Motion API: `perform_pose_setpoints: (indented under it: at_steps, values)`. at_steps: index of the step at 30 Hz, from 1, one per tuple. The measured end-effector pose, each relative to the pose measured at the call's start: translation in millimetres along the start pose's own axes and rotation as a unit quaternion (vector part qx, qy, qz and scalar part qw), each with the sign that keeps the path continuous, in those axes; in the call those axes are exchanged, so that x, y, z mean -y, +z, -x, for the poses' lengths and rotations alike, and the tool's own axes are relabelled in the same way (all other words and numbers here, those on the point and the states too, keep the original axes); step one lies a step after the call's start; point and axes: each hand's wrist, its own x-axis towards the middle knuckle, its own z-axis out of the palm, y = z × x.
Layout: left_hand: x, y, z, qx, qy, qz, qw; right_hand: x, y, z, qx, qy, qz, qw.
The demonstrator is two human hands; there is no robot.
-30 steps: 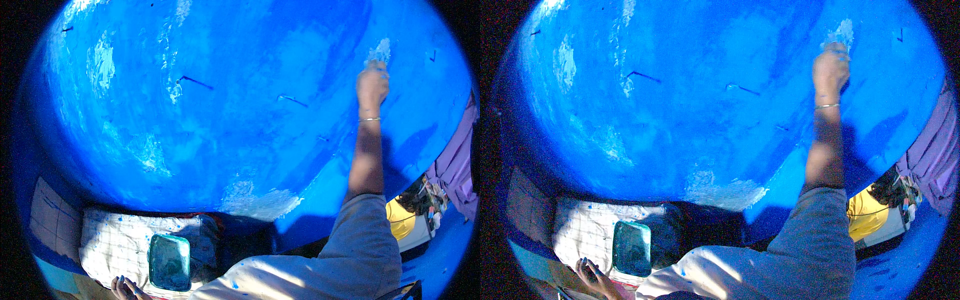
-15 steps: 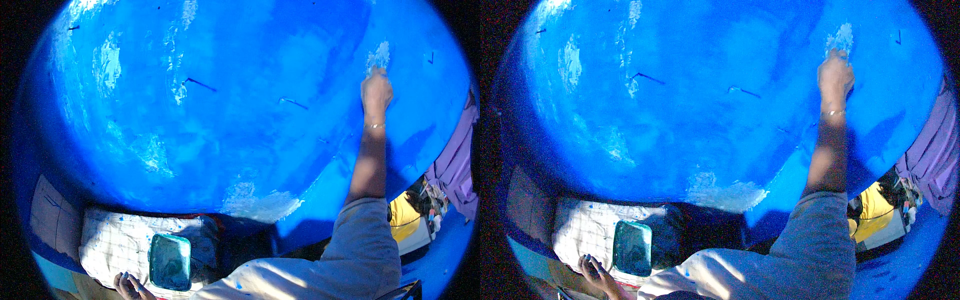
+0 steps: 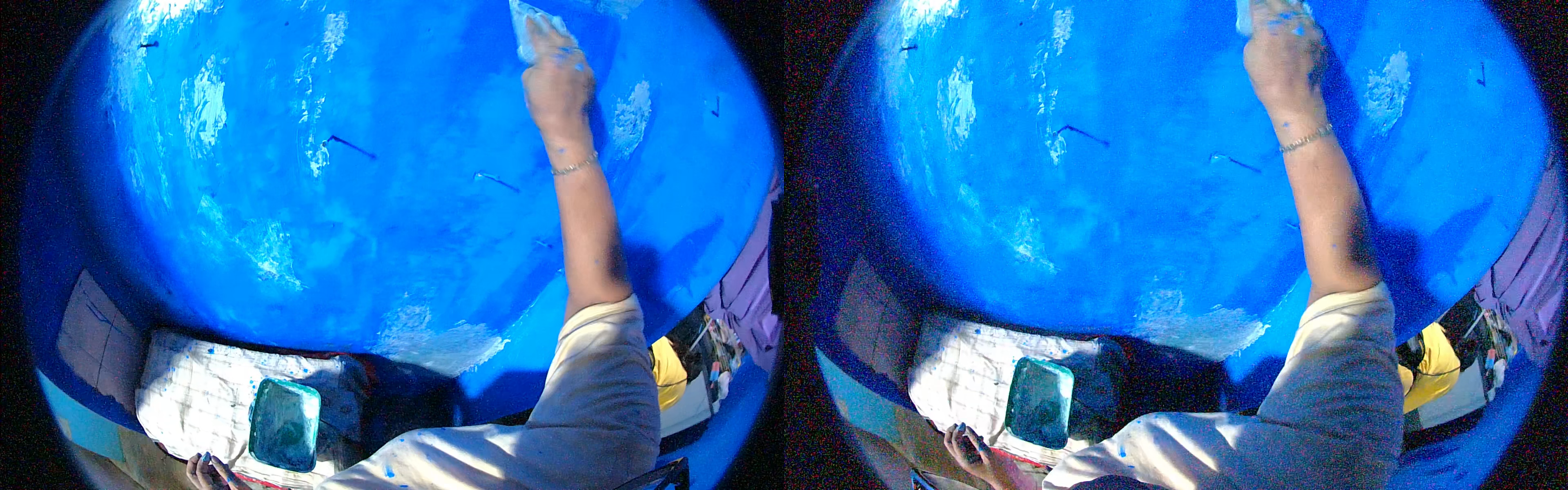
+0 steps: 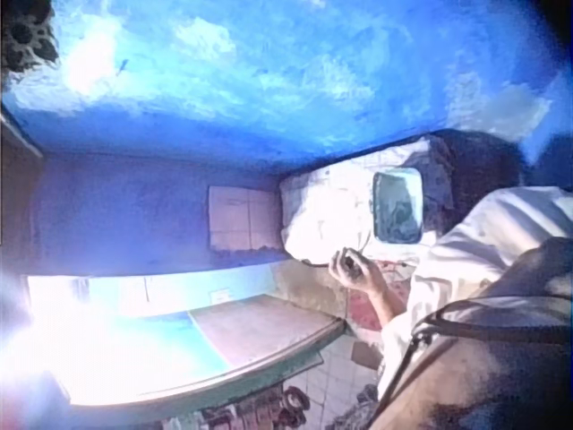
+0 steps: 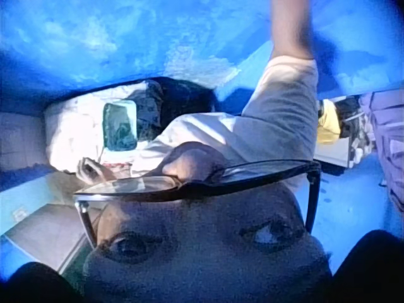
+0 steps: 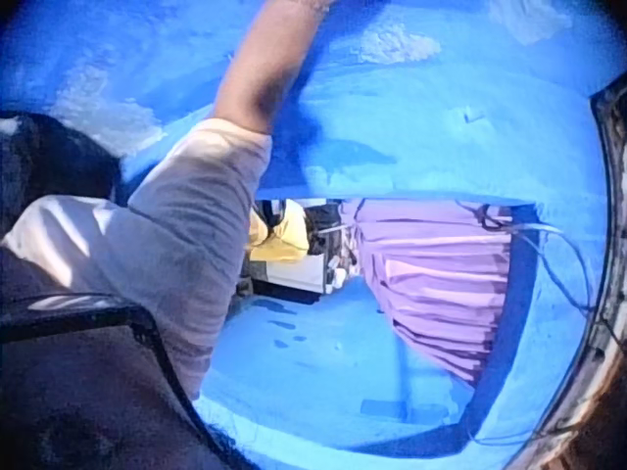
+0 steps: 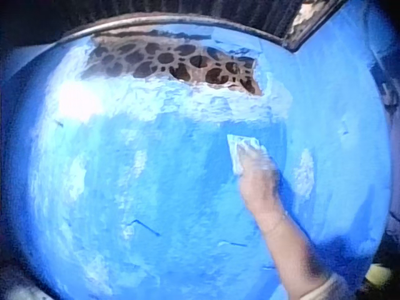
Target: The person patches a blue wall using a scraper and white putty from a small green container.
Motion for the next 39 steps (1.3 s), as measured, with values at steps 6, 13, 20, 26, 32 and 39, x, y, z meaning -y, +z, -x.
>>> perform_pose_setpoints:
  at_steps: [6, 13, 20, 26, 32, 39]
  values:
    - [6.3, -8.8, 7.5, -0.03, -0.003, 0.022, 0.999, 17.2, -24.9, 13.9, 0.24, -0.045, 0.089, 0.966]
    - [23.7, -20.2, 13.4, -0.011, -0.041, 0.022, 0.999, -53.3, -68.2, -19.0, 0.16, 0.179, -0.342, 0.908]
    - [63.7, -11.5, 26.3, 0.015, -0.06, 0.053, 0.997, -122.3, -4.4, -22.1, 0.217, 0.385, -0.632, 0.636]
    - [41.4, 0.9, 19.7, 0.012, -0.11, 0.05, 0.993, -124.6, 34.1, -12.5, 0.285, 0.355, -0.472, 0.755]
    - [46.4, -1.2, 19.1, 0.009, -0.095, 0.046, 0.994, -157.0, -1.1, -38.1, 0.329, 0.301, -0.359, 0.82]
    - [53.9, -7.2, 16.2, 0.013, -0.037, 0.015, 0.999, -65.6, -53.6, -67.7, 0.12, 0.104, -0.019, 0.987]
